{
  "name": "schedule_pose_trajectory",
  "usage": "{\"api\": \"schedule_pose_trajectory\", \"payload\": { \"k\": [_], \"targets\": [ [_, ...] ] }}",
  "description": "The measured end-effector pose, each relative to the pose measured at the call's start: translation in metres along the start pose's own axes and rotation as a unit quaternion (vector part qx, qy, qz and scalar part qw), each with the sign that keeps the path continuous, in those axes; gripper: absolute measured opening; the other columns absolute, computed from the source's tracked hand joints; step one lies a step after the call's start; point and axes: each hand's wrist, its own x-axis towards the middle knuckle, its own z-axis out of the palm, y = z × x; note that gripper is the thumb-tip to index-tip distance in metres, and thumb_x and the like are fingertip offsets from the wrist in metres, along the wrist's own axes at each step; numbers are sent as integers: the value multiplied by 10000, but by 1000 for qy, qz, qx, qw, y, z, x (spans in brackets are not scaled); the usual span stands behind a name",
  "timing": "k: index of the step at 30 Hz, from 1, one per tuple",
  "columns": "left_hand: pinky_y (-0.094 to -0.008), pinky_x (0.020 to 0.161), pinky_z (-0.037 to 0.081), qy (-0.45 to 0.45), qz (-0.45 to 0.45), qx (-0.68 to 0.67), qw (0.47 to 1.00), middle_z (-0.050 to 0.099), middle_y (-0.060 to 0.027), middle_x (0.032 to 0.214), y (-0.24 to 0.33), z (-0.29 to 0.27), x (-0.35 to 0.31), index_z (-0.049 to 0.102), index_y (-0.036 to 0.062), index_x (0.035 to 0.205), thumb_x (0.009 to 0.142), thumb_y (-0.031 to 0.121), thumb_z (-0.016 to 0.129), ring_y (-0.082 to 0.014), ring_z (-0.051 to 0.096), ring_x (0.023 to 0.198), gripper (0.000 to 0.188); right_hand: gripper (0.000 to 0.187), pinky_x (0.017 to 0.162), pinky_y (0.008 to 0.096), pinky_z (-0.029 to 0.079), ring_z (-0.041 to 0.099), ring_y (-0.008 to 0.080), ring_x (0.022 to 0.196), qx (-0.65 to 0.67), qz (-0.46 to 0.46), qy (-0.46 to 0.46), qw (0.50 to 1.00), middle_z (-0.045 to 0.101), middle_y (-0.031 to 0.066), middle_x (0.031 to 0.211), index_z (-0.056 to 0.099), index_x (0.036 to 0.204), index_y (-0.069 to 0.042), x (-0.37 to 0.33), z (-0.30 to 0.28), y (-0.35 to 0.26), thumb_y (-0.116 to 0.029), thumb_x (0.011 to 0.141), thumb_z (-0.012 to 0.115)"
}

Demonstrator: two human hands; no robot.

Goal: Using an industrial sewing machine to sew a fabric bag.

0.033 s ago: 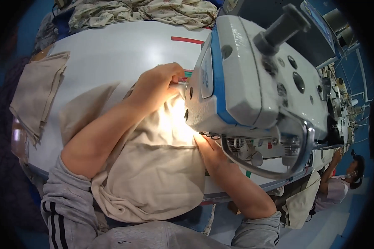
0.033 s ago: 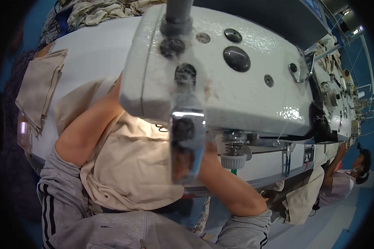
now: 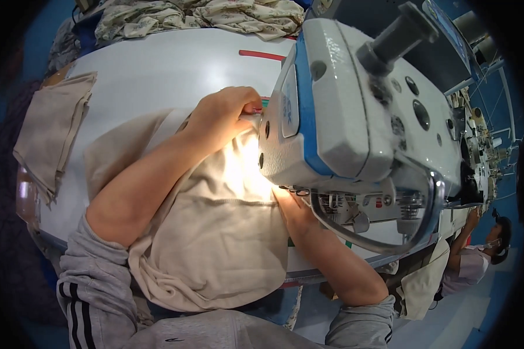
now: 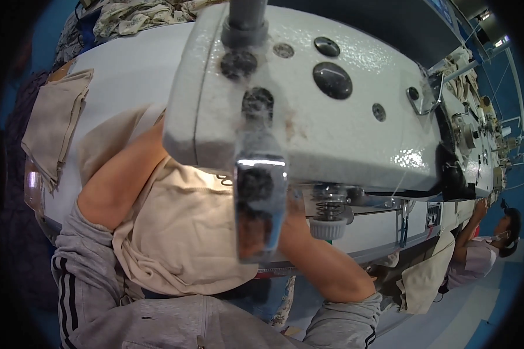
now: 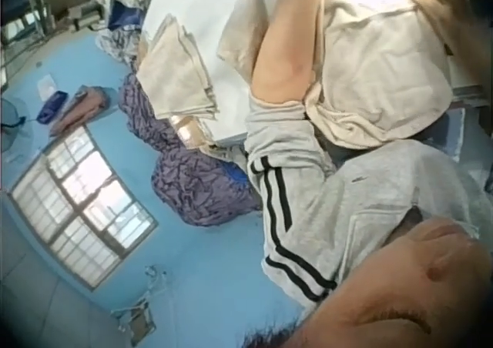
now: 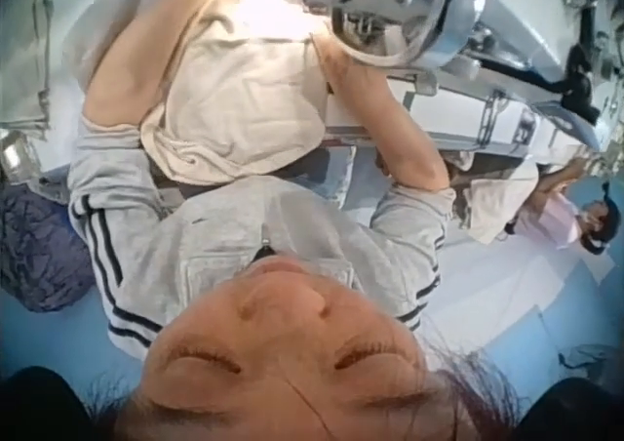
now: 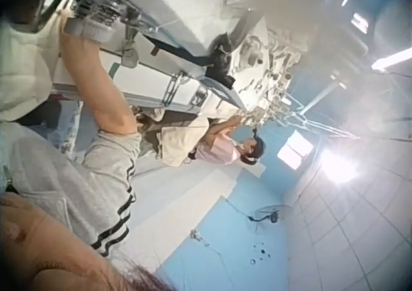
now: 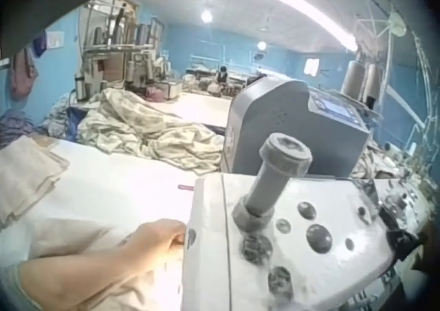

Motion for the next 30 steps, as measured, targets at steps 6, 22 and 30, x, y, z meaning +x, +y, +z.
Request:
{"api": "schedule_pose_trajectory", "payload": {
  "k": [6, 22, 30],
  "targets": [
    [-401, 992, 443, -30, 66, 45, 996, 584, -136, 1187, -13, -4, -6, 560, 35, 1173, 773, 36, 660, -307, 538, 1170, 412, 355, 883, 361, 522, 656, 205, 985, 336, 319, -131, 876, 680, 83, 1115, 637, 1208, -47, 34, -22, 5, -295, 953, 627],
    [-508, 1199, 147, -290, 114, 168, 935, 383, -174, 1513, 77, -27, -114, 370, 43, 1479, 900, 590, 516, -331, 315, 1431, 810, 428, 1010, 354, 466, 639, 231, 1031, 47, 172, 36, 983, 653, 92, 1170, 532, 1324, -68, -2, 58, 81, -347, 1000, 526],
    [-382, 1184, 290, -389, 322, 156, 849, 379, -154, 1532, 40, -45, -87, 408, 2, 1434, 880, 424, 585, -271, 347, 1433, 719, 303, 1000, 365, 460, 639, 245, 1031, 108, 233, -101, 961, 654, 86, 1158, 599, 1214, -75, 43, -8, 37, -251, 969, 568]
  ]
}}
